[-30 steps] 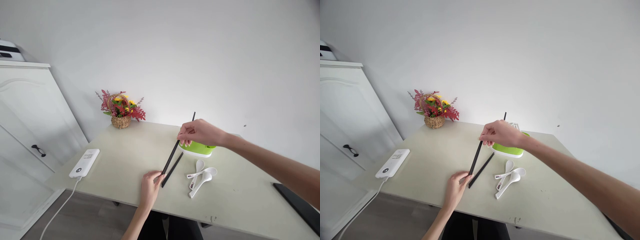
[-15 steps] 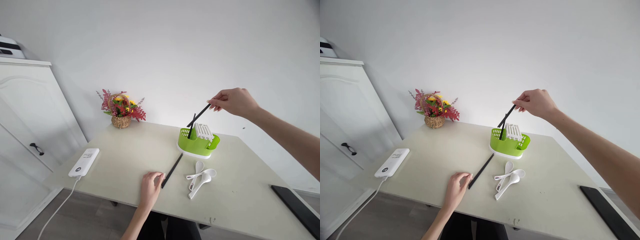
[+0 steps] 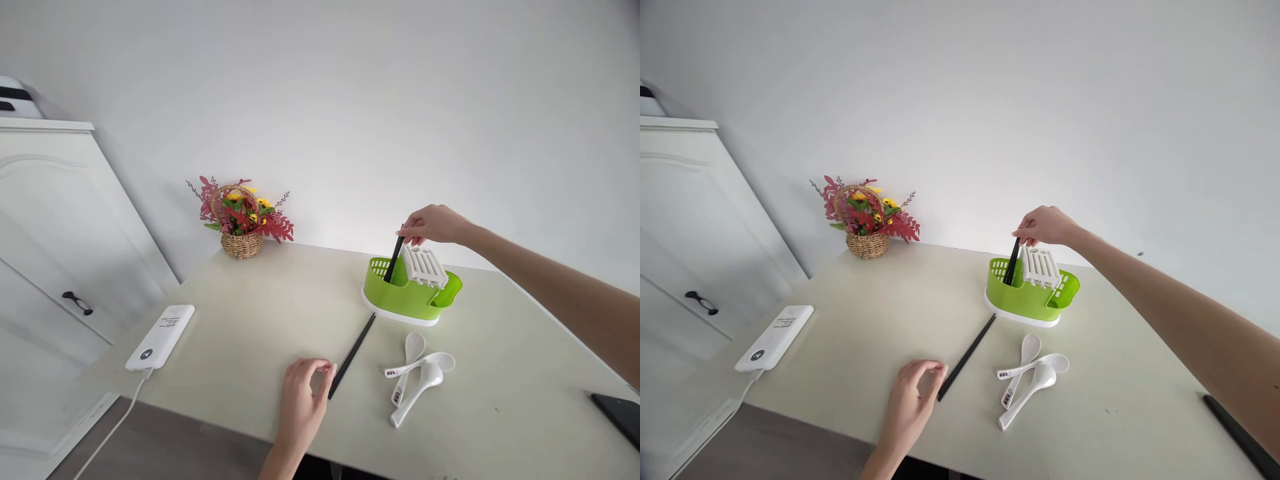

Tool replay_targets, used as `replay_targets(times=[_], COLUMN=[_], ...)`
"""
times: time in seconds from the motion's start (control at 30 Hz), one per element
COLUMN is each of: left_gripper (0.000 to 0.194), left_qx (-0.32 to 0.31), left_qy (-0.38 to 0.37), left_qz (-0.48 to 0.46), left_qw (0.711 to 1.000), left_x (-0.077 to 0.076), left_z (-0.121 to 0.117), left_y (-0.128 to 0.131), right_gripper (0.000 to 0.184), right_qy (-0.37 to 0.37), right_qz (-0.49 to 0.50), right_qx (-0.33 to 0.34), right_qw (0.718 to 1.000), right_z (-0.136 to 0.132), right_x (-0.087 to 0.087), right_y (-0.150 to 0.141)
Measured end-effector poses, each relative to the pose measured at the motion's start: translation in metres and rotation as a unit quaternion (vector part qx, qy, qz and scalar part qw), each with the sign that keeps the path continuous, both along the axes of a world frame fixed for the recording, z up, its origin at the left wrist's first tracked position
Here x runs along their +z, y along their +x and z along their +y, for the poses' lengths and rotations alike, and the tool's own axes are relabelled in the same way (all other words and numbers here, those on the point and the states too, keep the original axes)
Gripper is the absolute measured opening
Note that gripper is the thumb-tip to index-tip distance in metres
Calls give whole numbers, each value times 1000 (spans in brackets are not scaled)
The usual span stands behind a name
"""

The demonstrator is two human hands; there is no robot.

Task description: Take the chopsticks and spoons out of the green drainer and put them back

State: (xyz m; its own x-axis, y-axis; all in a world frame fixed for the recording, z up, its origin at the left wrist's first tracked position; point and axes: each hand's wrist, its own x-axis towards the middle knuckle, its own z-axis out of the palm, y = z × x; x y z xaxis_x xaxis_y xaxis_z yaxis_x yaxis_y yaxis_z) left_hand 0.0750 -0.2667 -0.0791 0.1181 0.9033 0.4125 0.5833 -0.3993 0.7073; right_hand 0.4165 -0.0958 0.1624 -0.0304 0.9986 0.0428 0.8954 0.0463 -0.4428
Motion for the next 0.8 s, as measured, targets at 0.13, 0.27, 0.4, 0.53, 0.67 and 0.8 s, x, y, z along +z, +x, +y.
replay_targets(times=[0.13, 0.27, 0.4, 0.53, 0.67, 0.8], left_gripper=[26, 23, 21, 18, 15, 12], left_qx=[8, 6, 7, 4, -5, -18], left_qy=[1, 0, -10, -11, -3, 3], left_qz=[5, 7, 14, 20, 27, 64], left_qw=[1000, 1000, 1000, 1000, 1000, 998], left_x=[-1, 0, -1, -3, -4, -3], left_z=[2, 4, 5, 6, 7, 7], left_y=[0, 0, 1, 1, 1, 2], right_gripper=[28, 27, 22, 17, 32, 31], right_qy=[-25, -47, -52, -25, 28, 67], right_qz=[-8, -14, -52, -75, -107, -175], right_qx=[29, 41, 22, -25, -52, 57], right_qw=[999, 998, 997, 997, 993, 981], right_z=[25, 48, 64, 66, 48, 15], right_x=[-4, -7, -8, -8, -4, -7], right_y=[0, 2, 7, 7, -7, -30])
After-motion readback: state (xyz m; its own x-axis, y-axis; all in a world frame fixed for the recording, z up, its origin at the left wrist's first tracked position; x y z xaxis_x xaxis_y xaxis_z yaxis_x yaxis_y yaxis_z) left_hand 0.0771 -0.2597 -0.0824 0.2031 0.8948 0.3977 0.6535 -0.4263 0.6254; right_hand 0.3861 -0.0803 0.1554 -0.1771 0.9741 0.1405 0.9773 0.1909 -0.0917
